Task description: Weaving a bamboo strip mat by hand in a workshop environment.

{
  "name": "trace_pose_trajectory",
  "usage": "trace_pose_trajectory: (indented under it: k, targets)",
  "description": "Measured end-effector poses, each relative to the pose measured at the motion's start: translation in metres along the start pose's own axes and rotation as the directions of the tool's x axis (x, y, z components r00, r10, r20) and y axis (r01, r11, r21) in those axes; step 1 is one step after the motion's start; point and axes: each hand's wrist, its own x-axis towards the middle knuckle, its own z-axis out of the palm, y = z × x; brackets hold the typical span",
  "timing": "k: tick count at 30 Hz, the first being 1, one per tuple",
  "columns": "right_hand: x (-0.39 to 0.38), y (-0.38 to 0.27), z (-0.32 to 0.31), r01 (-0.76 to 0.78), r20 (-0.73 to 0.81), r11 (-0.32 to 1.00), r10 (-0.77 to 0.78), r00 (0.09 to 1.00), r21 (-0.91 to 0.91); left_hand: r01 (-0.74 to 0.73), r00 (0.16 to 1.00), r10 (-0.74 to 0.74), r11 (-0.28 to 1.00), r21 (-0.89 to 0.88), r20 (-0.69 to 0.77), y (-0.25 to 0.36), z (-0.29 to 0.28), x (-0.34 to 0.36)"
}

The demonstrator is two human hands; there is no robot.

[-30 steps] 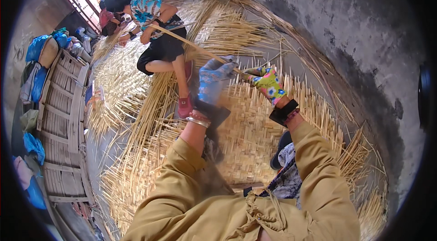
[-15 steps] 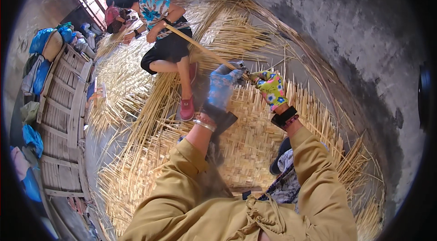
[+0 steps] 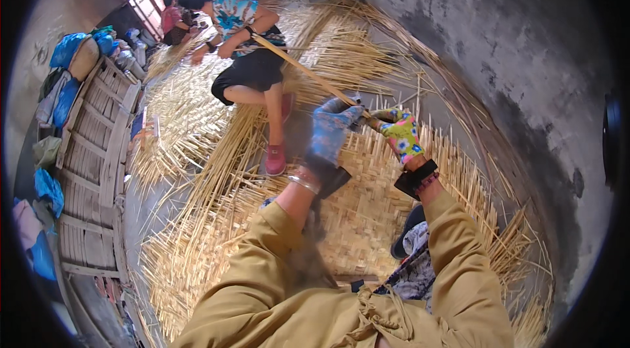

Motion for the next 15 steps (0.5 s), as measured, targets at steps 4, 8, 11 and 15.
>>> trace_pose_trajectory:
  k: [4,8,11,15]
  targets:
    - [0.001,0.001,0.002,0.075,-0.043,0.990,-0.081,0.996,-0.120,0.038,0.999,-0.038,0.999,0.028,-0.019,0.005,0.002,0.000]
    - [0.004,0.004,0.001,0.016,-0.038,0.999,-0.018,0.999,-0.043,0.037,0.999,-0.037,0.999,-0.022,-0.002,0.010,0.002,-0.001]
    - [0.003,0.005,0.001,0.036,-0.024,0.994,-0.038,0.999,-0.105,0.068,0.994,-0.072,0.997,-0.046,-0.079,0.012,0.002,-0.003]
    - [-0.002,0.004,0.007,0.082,-0.018,0.995,-0.083,0.996,-0.059,-0.034,0.976,0.005,0.991,-0.129,-0.219,0.012,0.002,-0.003]
